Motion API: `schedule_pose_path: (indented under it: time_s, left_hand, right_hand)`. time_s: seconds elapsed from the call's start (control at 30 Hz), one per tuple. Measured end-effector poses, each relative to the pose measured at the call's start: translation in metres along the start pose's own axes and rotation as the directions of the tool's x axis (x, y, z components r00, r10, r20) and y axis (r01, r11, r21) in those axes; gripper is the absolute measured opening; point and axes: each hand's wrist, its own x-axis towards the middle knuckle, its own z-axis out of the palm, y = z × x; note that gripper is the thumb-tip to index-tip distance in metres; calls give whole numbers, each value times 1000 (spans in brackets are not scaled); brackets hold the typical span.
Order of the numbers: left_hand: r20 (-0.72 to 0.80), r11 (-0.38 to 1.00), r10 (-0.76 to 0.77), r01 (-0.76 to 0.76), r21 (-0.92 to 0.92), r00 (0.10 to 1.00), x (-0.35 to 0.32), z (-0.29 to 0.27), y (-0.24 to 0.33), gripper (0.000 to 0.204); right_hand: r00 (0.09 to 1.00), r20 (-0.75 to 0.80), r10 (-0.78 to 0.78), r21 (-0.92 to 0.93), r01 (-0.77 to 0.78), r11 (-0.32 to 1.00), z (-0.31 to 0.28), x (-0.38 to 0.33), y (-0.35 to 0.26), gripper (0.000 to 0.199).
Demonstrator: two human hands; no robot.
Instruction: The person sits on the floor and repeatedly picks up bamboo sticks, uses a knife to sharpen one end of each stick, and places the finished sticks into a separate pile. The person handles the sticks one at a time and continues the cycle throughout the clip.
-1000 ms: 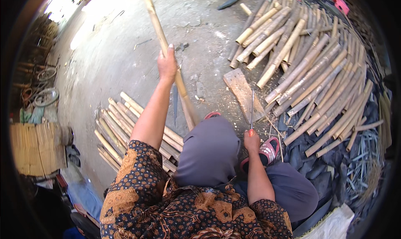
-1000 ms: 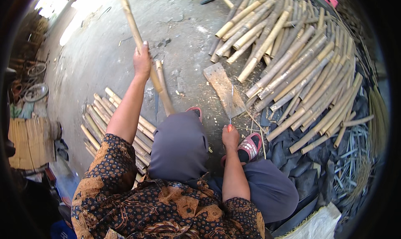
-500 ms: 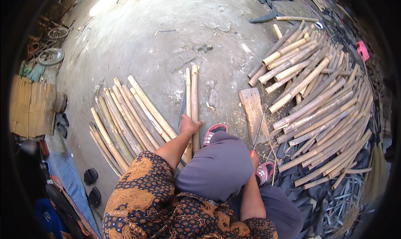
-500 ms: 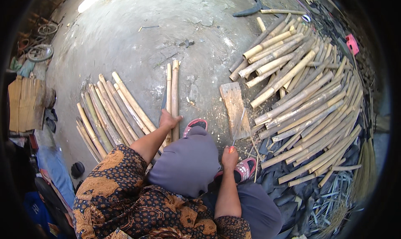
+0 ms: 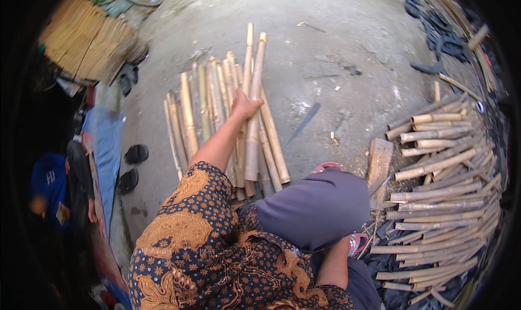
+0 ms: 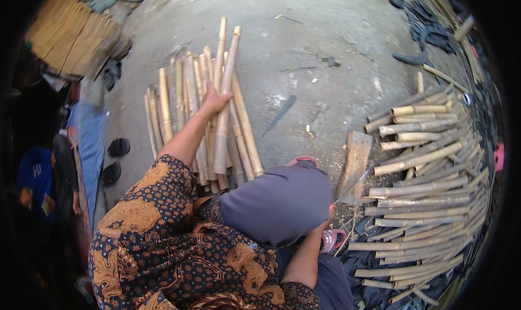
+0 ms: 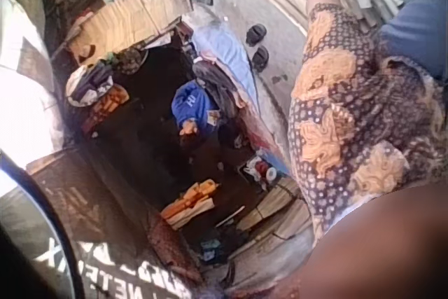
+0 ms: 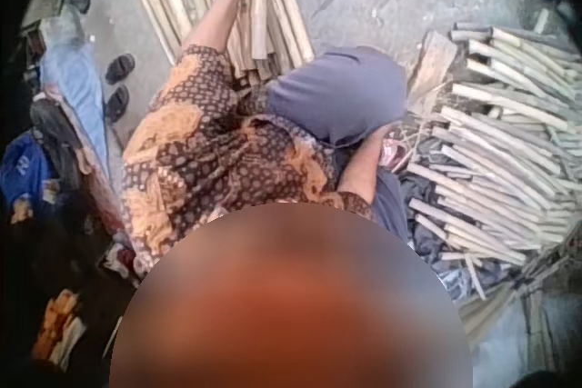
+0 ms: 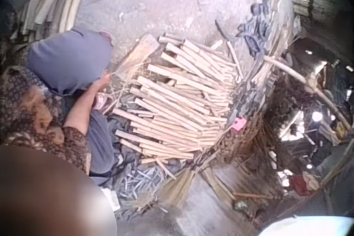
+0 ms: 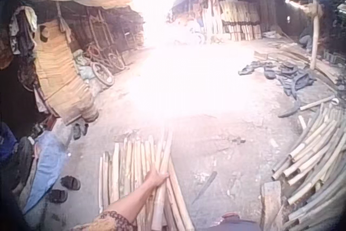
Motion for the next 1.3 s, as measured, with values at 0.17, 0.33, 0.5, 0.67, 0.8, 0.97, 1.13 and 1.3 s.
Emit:
schedule_pose_path:
  time_s: [0.17,0.33,0.5,0.67,0.8,0.97,1.13,1.3]
  left_hand:
    - [-145,988,-65,84,130,987,-5,-109,-86,87]
    - [-210,930,-225,274,243,951,-22,-129,-166,108]
    - [-244,824,-392,456,336,887,-30,-105,-195,106]
    - [-308,834,-290,397,383,906,-39,-96,-182,102]
    - [-222,909,-197,263,323,955,-45,-91,-168,107]
    - [-20,982,-186,186,-4,982,-38,-87,-181,111]
    - [-133,809,-188,230,541,973,-10,-83,-217,94]
    - [-24,571,30,3,821,999,-14,-70,-222,82]
  right_hand:
    - [920,-16,-392,-935,125,331,10,-6,-10,39]
    - [897,10,-441,-902,198,383,29,-35,-27,38]
    - [935,-86,-343,-845,114,522,36,-39,-33,37]
    - [895,-90,-437,-935,75,345,46,-67,-47,36]
    - [873,-162,-459,-977,-76,199,57,-87,-64,41]
    - [844,-103,-526,-990,-37,135,51,-96,-76,44]
    - [542,-317,-778,-932,-24,362,26,-60,-118,56]
    - [487,-537,-689,-802,-44,595,-48,-7,-199,57]
